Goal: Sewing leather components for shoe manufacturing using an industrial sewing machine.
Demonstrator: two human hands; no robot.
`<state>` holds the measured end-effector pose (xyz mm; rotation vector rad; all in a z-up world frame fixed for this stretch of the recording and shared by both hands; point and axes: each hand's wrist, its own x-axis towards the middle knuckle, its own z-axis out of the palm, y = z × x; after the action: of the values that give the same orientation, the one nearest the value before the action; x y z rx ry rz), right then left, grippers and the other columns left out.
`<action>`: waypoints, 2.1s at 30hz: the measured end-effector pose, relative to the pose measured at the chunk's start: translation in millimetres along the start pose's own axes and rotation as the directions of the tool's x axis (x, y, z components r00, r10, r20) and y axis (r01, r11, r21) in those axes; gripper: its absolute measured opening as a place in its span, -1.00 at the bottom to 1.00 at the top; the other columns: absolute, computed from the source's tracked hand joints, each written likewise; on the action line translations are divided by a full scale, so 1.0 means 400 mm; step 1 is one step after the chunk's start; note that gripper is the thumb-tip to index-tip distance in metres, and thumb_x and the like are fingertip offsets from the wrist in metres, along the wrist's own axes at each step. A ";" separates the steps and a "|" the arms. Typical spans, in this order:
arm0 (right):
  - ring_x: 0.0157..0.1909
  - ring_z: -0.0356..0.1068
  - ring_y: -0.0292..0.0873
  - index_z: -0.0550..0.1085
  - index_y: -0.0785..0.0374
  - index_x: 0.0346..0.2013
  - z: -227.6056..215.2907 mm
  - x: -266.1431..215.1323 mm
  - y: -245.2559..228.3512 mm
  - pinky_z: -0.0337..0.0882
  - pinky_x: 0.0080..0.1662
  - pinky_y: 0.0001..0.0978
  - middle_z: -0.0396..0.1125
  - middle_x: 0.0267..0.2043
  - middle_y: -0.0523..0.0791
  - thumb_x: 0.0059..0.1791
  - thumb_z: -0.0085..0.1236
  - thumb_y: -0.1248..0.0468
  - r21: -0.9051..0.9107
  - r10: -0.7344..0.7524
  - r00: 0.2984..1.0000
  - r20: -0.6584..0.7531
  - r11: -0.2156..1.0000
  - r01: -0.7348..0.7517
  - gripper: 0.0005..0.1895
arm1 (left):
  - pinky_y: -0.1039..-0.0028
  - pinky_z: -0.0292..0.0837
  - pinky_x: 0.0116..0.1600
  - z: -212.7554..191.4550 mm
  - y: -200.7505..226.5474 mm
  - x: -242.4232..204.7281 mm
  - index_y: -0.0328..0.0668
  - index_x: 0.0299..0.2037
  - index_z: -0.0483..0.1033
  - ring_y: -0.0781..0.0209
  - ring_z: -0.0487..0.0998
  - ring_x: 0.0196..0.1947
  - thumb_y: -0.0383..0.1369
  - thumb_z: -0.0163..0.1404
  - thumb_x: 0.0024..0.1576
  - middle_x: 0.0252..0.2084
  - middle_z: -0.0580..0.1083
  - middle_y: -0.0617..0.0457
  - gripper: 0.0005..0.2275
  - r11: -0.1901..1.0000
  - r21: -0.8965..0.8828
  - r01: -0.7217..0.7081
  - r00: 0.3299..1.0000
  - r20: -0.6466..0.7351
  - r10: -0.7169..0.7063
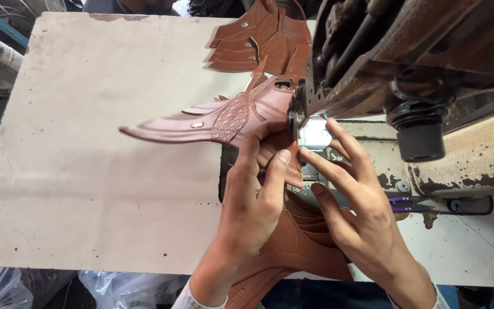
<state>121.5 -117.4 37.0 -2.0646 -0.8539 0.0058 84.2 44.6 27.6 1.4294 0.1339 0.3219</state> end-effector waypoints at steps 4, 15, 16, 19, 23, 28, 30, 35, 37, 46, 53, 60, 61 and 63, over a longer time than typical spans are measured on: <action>0.50 0.14 0.12 0.39 0.18 0.29 -0.001 0.004 -0.006 0.29 0.33 -0.14 -0.05 0.55 0.08 -0.07 0.04 0.56 -0.035 0.000 1.000 0.004 0.999 0.001 -0.38 | 0.54 0.60 -0.13 -0.005 -0.005 0.021 -0.33 0.21 0.31 0.39 0.60 -0.29 -0.51 -0.15 0.33 -0.11 0.58 -0.02 -0.75 0.999 0.047 0.007 1.000 0.001 -0.007; 0.40 0.25 0.10 0.38 0.19 0.27 -0.003 -0.049 -0.021 0.41 0.17 -0.21 0.08 0.43 0.08 -0.04 0.14 0.42 -0.098 0.053 0.998 -0.042 0.994 -0.057 -0.45 | 0.64 0.40 -0.20 -0.029 -0.054 0.146 -0.29 0.14 0.42 0.49 0.44 -0.30 -0.54 -0.18 0.36 -0.22 0.51 0.12 -0.79 0.995 0.002 -0.101 0.990 0.097 0.100; 0.40 0.25 0.10 0.38 0.19 0.27 0.004 -0.099 0.016 0.41 0.17 -0.21 0.08 0.43 0.08 -0.04 0.14 0.42 -0.099 0.049 0.998 -0.039 0.994 -0.053 -0.45 | 0.64 0.40 -0.20 -0.028 -0.048 0.152 -0.29 0.14 0.42 0.49 0.44 -0.30 -0.54 -0.18 0.36 -0.22 0.51 0.12 -0.79 0.995 0.001 -0.103 0.990 0.092 0.102; 0.17 0.44 -0.13 0.46 0.16 0.24 0.027 -0.230 0.100 0.47 0.10 -0.27 0.31 0.18 -0.05 -0.08 0.37 0.13 -0.166 0.208 0.976 0.064 0.967 -0.195 -0.40 | 0.63 0.29 -0.36 -0.036 -0.037 0.146 -0.23 0.17 0.42 0.48 0.35 -0.43 -0.50 -0.13 0.34 -0.32 0.45 0.13 -0.77 0.999 0.043 0.004 0.997 0.081 -0.007; 0.00 0.43 -0.04 0.49 0.26 0.14 0.030 -0.283 0.131 0.49 -0.02 -0.16 0.36 -0.01 0.00 -0.24 0.40 0.04 -0.364 0.175 0.954 0.243 0.928 -0.077 -0.29 | 0.62 0.35 -0.32 -0.043 0.002 0.066 -0.18 0.25 0.35 0.49 0.44 -0.40 -0.42 -0.10 0.34 -0.36 0.48 0.14 -0.72 0.995 0.094 -0.043 0.998 -0.032 0.046; -0.16 0.50 -0.19 0.58 0.17 -0.03 -0.013 -0.242 0.125 0.57 -0.13 -0.39 0.46 -0.21 -0.11 -0.21 0.37 0.19 -0.198 0.346 0.904 0.252 0.933 -0.302 -0.54 | 0.54 0.28 -0.43 -0.017 0.008 -0.158 -0.15 0.20 0.44 0.41 0.30 -0.56 -0.39 0.03 0.34 -0.55 0.32 0.07 -0.75 0.894 0.445 -0.060 0.980 -0.143 0.137; -0.20 0.49 -0.20 0.68 0.25 -0.19 -0.028 -0.234 0.139 0.52 -0.22 -0.44 0.50 -0.19 -0.13 -0.13 0.36 0.29 0.044 0.326 0.919 0.220 0.938 -0.343 -0.76 | 0.41 0.51 -0.28 0.004 0.004 -0.243 -0.16 0.24 0.41 0.22 0.56 -0.42 -0.43 0.06 0.24 -0.37 0.49 -0.08 -0.65 0.789 0.562 -0.248 0.946 -0.034 0.322; -0.17 0.53 -0.18 0.66 0.44 -0.27 0.024 -0.164 0.080 0.53 -0.12 -0.42 0.57 -0.20 0.00 -0.06 0.28 0.41 0.521 0.347 0.930 0.120 0.775 -0.356 -0.87 | 0.23 0.52 0.10 0.074 -0.069 -0.305 -0.40 0.41 0.05 -0.11 0.58 0.08 -0.40 0.09 0.21 0.15 0.45 -0.38 -0.39 0.878 0.430 -0.209 0.974 0.012 0.226; -0.15 0.52 -0.16 0.65 0.48 -0.26 0.042 -0.132 0.053 0.52 -0.10 -0.41 0.56 -0.18 0.03 0.01 0.23 0.42 0.606 0.377 0.919 0.116 0.706 -0.366 -0.87 | 0.19 0.49 0.20 0.075 -0.044 -0.263 -0.43 0.45 0.00 -0.19 0.55 0.21 -0.41 0.07 0.21 0.26 0.41 -0.43 -0.35 0.926 0.352 -0.136 0.988 -0.023 0.153; 0.43 0.26 0.03 0.47 0.26 0.20 -0.009 -0.001 -0.004 0.31 0.35 -0.17 0.16 0.47 0.10 0.05 0.02 0.42 0.020 -0.022 0.993 -0.114 1.000 0.024 -0.60 | 0.46 0.43 0.20 0.000 -0.003 -0.042 -0.32 0.28 0.31 0.23 0.54 0.03 -0.48 -0.11 0.32 0.04 0.55 -0.10 -0.68 0.989 0.138 -0.061 0.995 -0.076 0.072; 0.50 0.15 0.14 0.39 0.21 0.28 -0.005 0.001 0.005 0.32 0.30 -0.15 -0.06 0.57 0.13 -0.08 -0.03 0.58 -0.006 -0.044 0.999 0.003 0.999 0.044 -0.38 | 0.54 0.54 -0.06 -0.007 0.006 -0.001 -0.30 0.19 0.34 0.38 0.58 -0.26 -0.50 -0.12 0.31 -0.26 0.55 0.02 -0.75 0.996 0.093 0.013 1.000 -0.013 -0.012; 0.43 0.23 0.11 0.39 0.16 0.29 -0.004 0.007 -0.016 0.37 0.24 -0.16 -0.03 0.55 0.08 -0.09 -0.02 0.60 -0.081 0.014 1.000 -0.005 0.997 -0.014 -0.35 | 0.54 0.50 0.03 -0.019 -0.039 0.059 -0.35 0.11 0.38 0.42 0.50 -0.13 -0.59 -0.15 0.33 -0.09 0.51 0.06 -0.81 0.990 0.055 -0.130 0.991 0.028 0.129; 0.43 0.23 0.11 0.39 0.16 0.29 -0.005 0.003 -0.011 0.37 0.24 -0.16 -0.03 0.55 0.08 -0.09 -0.02 0.60 -0.082 0.014 1.000 -0.006 0.997 -0.015 -0.35 | 0.54 0.50 0.03 -0.020 -0.049 0.071 -0.35 0.11 0.38 0.42 0.50 -0.13 -0.59 -0.15 0.33 -0.09 0.51 0.06 -0.81 0.990 0.055 -0.131 0.991 0.029 0.130; 0.47 0.17 0.16 0.37 0.14 0.34 -0.006 -0.006 0.000 0.49 0.16 -0.21 -0.09 0.58 0.12 -0.10 -0.06 0.60 -0.016 0.009 0.999 0.031 1.000 -0.009 -0.30 | 0.56 0.46 0.02 -0.023 -0.069 0.094 -0.34 0.11 0.38 0.44 0.47 -0.14 -0.60 -0.17 0.37 -0.12 0.49 0.07 -0.83 0.988 -0.016 -0.155 0.986 0.051 0.156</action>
<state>120.4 -120.5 38.0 -2.0877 -0.8662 0.0365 121.2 61.7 2.9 1.4384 -0.0223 0.4124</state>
